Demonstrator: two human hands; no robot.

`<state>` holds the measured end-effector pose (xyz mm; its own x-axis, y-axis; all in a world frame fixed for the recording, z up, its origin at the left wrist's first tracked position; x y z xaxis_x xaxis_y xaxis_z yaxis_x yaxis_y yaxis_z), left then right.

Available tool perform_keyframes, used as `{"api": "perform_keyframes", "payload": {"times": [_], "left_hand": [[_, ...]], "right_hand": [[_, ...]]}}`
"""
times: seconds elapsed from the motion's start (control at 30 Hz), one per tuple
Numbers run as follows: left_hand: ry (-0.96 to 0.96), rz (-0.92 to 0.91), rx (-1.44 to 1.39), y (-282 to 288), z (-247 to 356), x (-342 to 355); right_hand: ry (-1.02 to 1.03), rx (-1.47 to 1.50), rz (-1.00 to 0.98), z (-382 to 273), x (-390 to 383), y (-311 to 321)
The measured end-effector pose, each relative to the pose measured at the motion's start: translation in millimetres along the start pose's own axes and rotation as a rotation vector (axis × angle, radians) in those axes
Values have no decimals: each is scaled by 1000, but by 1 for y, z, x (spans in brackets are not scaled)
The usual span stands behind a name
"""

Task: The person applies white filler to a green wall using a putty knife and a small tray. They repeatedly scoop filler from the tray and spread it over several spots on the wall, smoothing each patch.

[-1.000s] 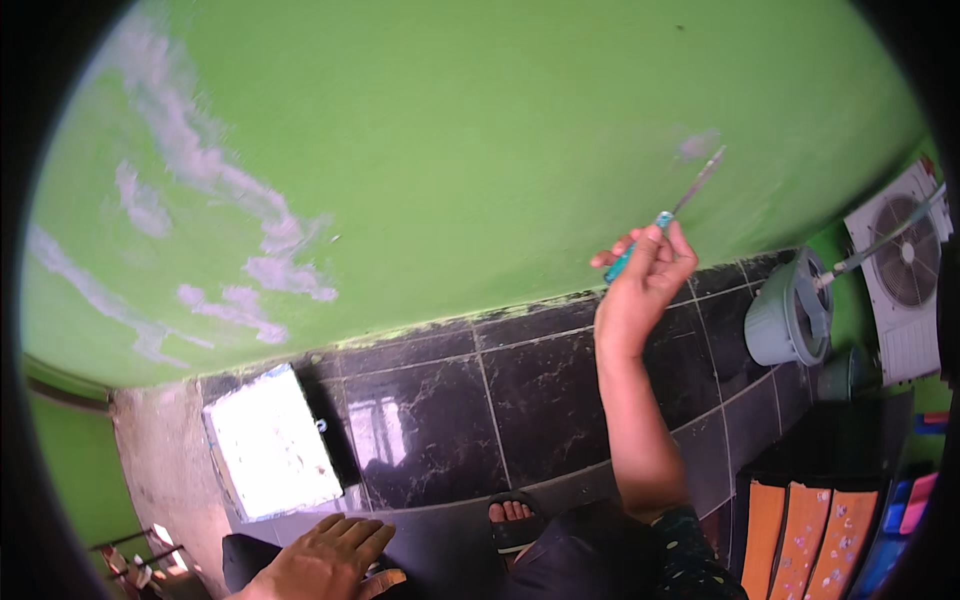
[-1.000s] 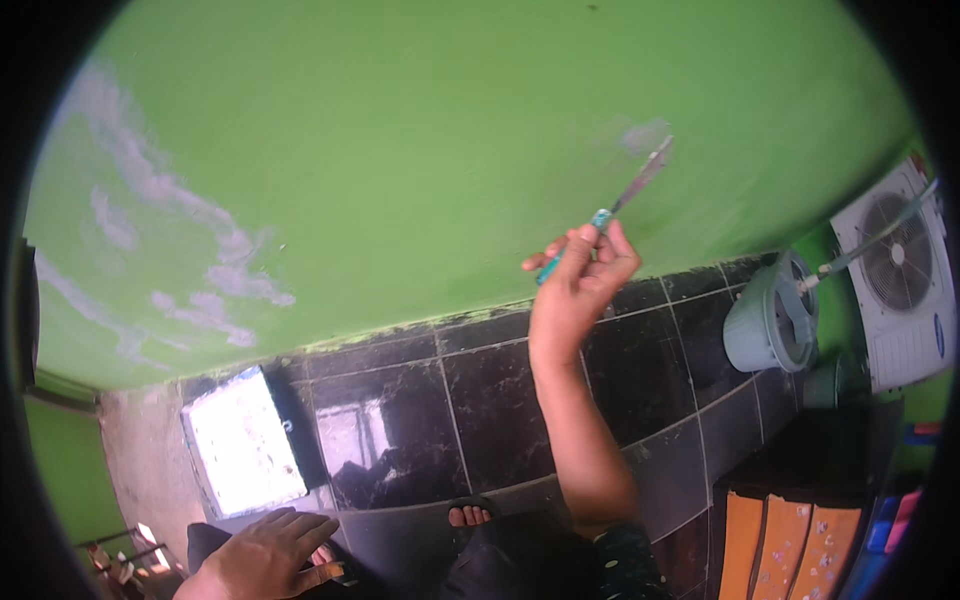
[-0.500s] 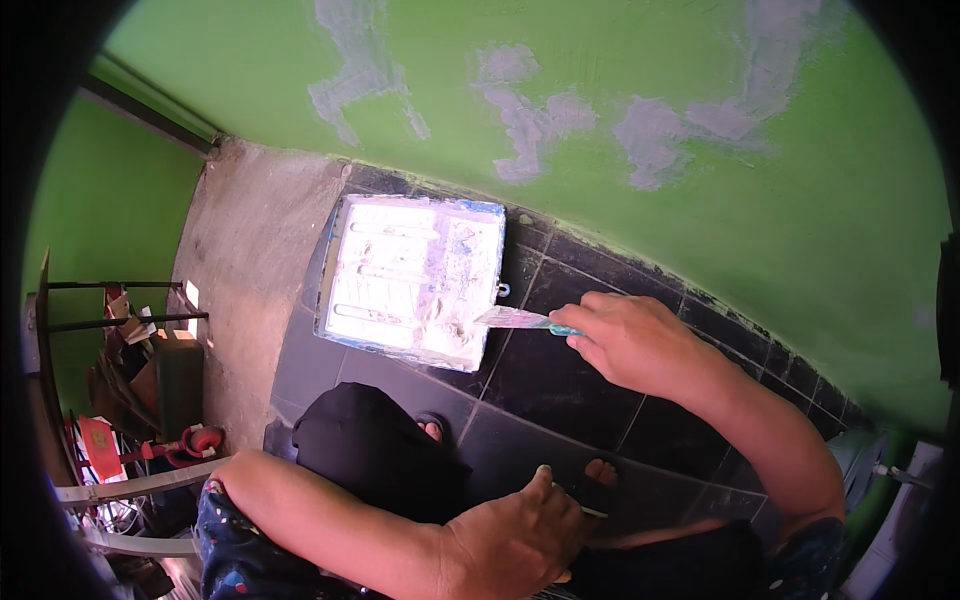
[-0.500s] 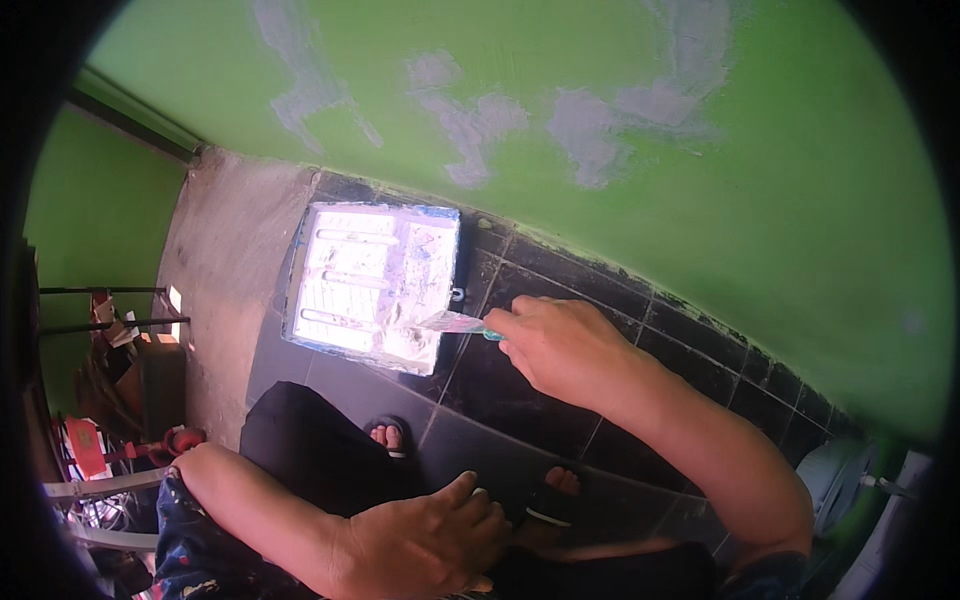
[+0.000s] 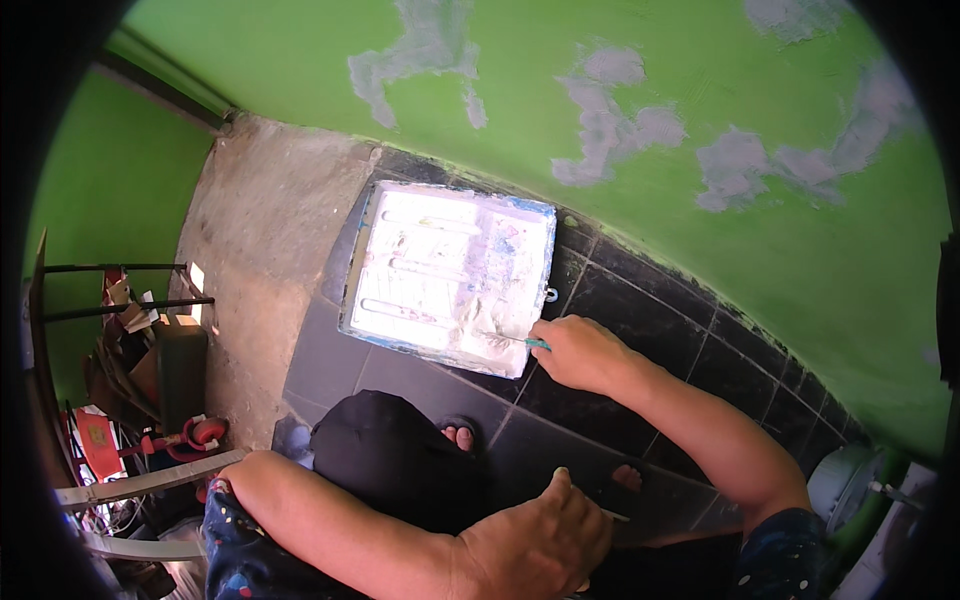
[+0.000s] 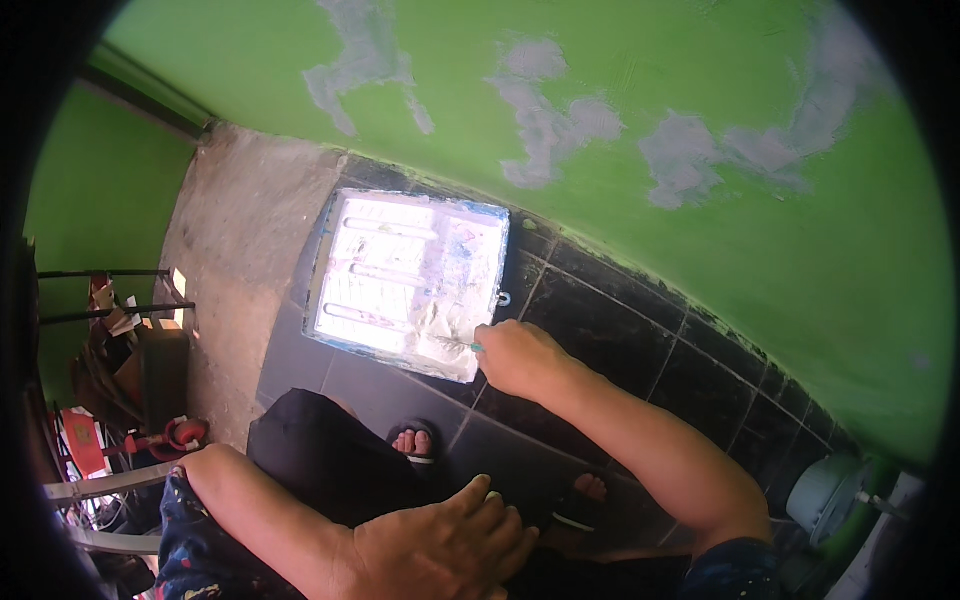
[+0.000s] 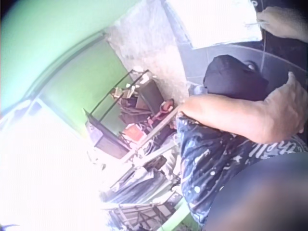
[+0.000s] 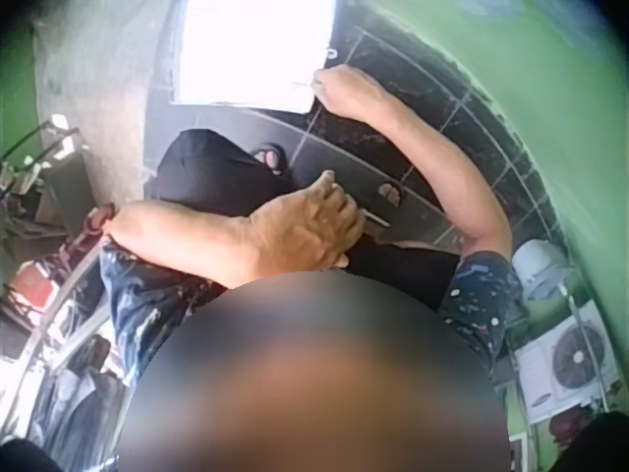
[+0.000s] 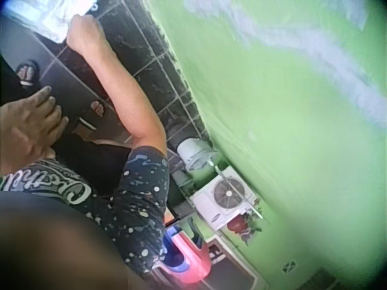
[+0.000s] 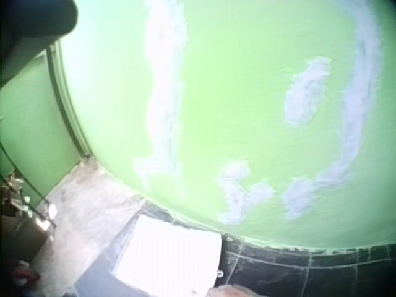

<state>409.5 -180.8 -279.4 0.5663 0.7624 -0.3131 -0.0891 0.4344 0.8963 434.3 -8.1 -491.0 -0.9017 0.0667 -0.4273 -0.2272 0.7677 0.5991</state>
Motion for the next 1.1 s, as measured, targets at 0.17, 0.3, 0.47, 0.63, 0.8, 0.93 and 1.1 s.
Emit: {"api": "perform_keyframes", "payload": {"times": [0.17, 0.3, 0.47, 0.63, 0.8, 0.93, 1.1], "left_hand": [[-36, 45, -38, -4, 1, -1], [-35, 24, -80, -5, -1, 1], [-89, -6, -86, 0, -3, 11], [67, -172, -236, 15, -6, 25], [117, -110, -306, 8, -14, 37], [185, -179, -292, 3, -10, 53], [217, -197, -252, -6, -9, 62]], "right_hand": [[-289, 623, -138, 33, -14, 35], [-330, 965, -175, 55, -29, 34], [-288, 1336, -145, 68, -51, 28], [-78, 1511, -100, 68, -118, 62], [249, 1476, 230, 65, -240, 122], [555, 1408, 860, 88, -328, 107], [575, 858, 1755, 129, -365, 73]]}}
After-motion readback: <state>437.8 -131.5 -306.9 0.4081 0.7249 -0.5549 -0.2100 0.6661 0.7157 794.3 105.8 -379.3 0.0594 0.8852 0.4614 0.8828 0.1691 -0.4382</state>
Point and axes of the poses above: each hand's wrist, its own x-axis towards the middle knuckle, its own y-axis out of the back of the hand, z = x × y, the point moved 1 cm from there along x, towards the middle knuckle, and after that the axes turned 6 degrees about x, right-handed, at the moved point
